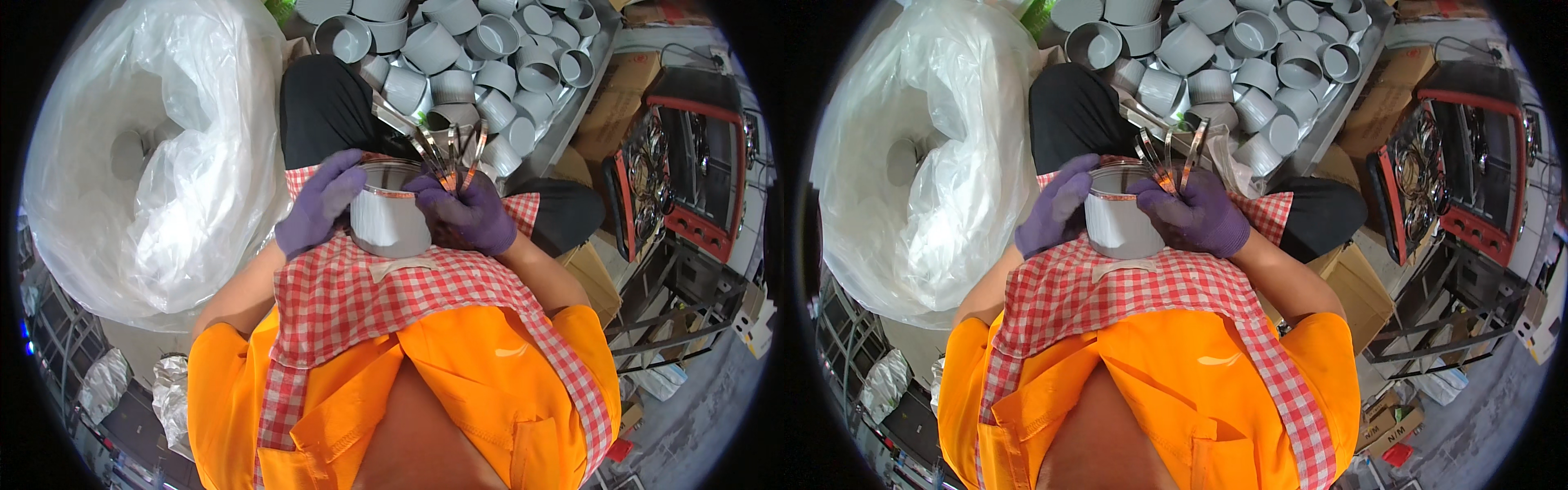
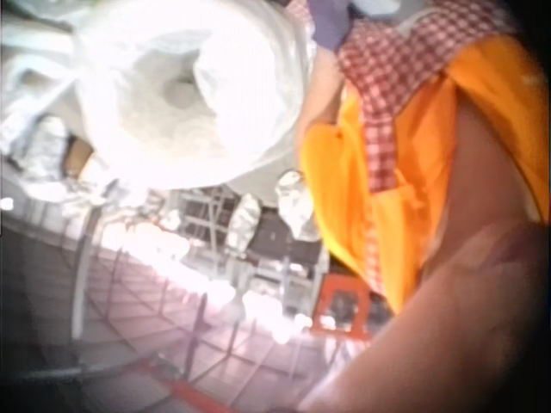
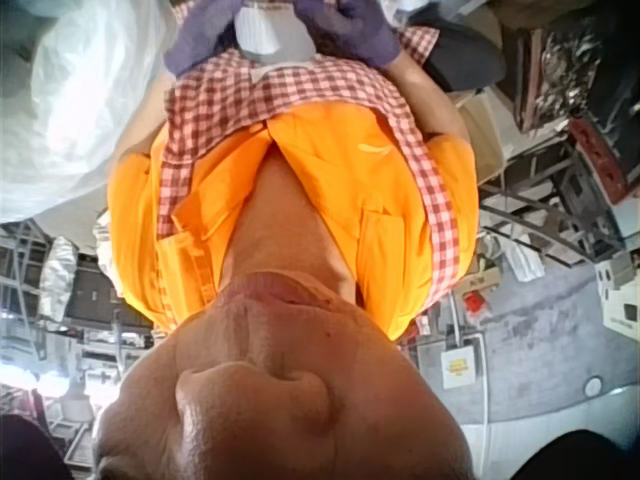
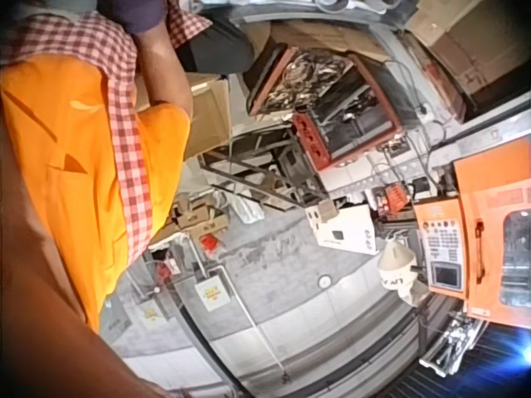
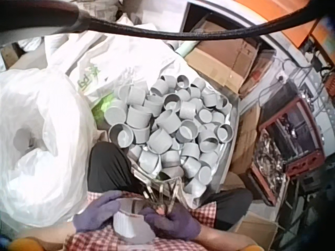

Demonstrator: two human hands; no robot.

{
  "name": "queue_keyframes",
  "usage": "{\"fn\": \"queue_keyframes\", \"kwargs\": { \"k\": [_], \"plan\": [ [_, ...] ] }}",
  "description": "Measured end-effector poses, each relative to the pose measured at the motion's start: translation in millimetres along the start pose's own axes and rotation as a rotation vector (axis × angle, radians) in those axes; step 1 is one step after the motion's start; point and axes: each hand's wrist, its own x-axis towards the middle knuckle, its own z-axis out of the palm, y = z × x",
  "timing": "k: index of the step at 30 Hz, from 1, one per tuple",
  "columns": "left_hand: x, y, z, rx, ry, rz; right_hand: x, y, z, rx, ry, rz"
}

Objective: The person selects metal ring components and wires from boxes, places them onto trays inside a heating oven, and then inserts heated wires into plastic collars.

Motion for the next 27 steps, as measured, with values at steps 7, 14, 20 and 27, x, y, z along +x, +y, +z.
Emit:
{"fn": "queue_keyframes", "kwargs": {
  "k": [7, 14, 20, 27],
  "plan": [
    [6, 27, 11, -0.432, -0.479, -0.197, -19, -10, 5, 0.376, 0.315, 0.248],
    [9, 39, 14, 0.337, -0.35, 0.578, -7, -14, -15, 0.553, 0.19, 0.254],
    [7, 55, 19, 0.561, -0.406, 0.688, -7, -23, -18, 0.391, -0.009, 0.21],
    [10, 48, 15, 0.507, -0.491, 0.878, 5, -21, -26, 0.255, -0.199, 0.186]
  ]
}}
